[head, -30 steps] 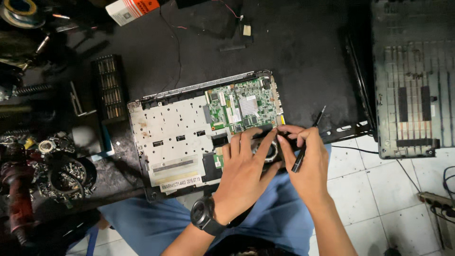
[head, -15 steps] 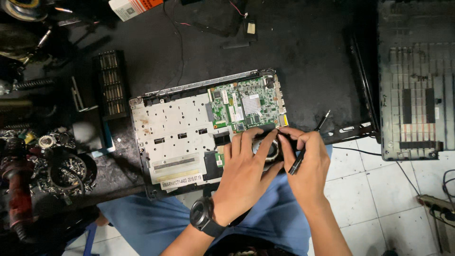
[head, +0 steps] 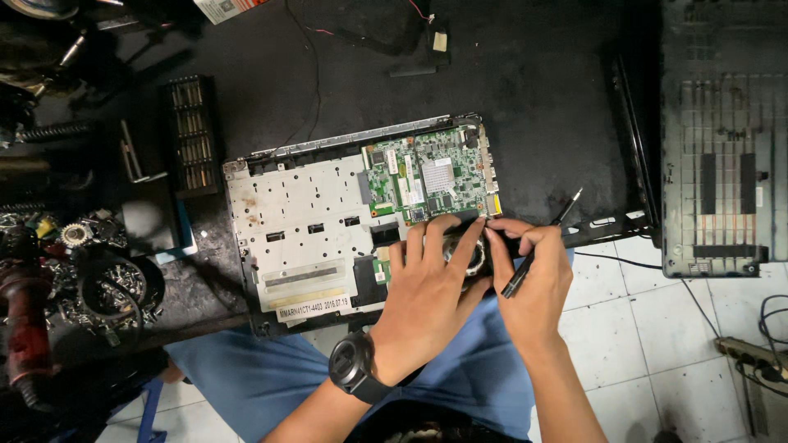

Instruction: The person is repairing a laptop by using a screwdriver to remove screws from the motherboard and then placing a fan onto the laptop chassis.

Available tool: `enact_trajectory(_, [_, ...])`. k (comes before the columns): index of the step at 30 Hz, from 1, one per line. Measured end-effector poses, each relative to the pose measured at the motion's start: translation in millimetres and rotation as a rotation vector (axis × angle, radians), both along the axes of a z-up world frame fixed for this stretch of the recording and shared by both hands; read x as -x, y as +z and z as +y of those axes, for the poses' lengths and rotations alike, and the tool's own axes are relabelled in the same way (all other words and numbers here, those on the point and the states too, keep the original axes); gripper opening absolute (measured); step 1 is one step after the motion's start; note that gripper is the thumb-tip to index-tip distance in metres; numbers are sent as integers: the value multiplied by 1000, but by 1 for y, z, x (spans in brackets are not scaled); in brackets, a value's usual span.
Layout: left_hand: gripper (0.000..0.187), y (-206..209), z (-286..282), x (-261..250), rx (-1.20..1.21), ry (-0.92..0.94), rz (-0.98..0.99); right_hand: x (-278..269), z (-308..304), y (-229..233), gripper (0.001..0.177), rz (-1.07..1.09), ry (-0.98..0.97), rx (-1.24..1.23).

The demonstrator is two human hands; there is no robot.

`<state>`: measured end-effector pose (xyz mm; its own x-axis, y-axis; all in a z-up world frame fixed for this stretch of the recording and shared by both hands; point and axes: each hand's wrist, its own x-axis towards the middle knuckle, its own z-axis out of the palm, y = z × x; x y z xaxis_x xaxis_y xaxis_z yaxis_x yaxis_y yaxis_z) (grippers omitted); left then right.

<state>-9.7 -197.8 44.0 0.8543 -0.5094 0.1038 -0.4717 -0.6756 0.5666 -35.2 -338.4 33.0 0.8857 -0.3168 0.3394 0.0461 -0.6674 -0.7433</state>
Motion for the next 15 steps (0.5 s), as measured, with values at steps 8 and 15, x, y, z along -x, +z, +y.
enact_trajectory(8, [64, -3, -1, 2, -25, 8, -40, -1, 1, 4, 38, -17, 6, 76])
enact_trajectory(15, [65, -4, -1, 4, -26, 13, -42, 0, 0, 0, 38, -36, 0, 167])
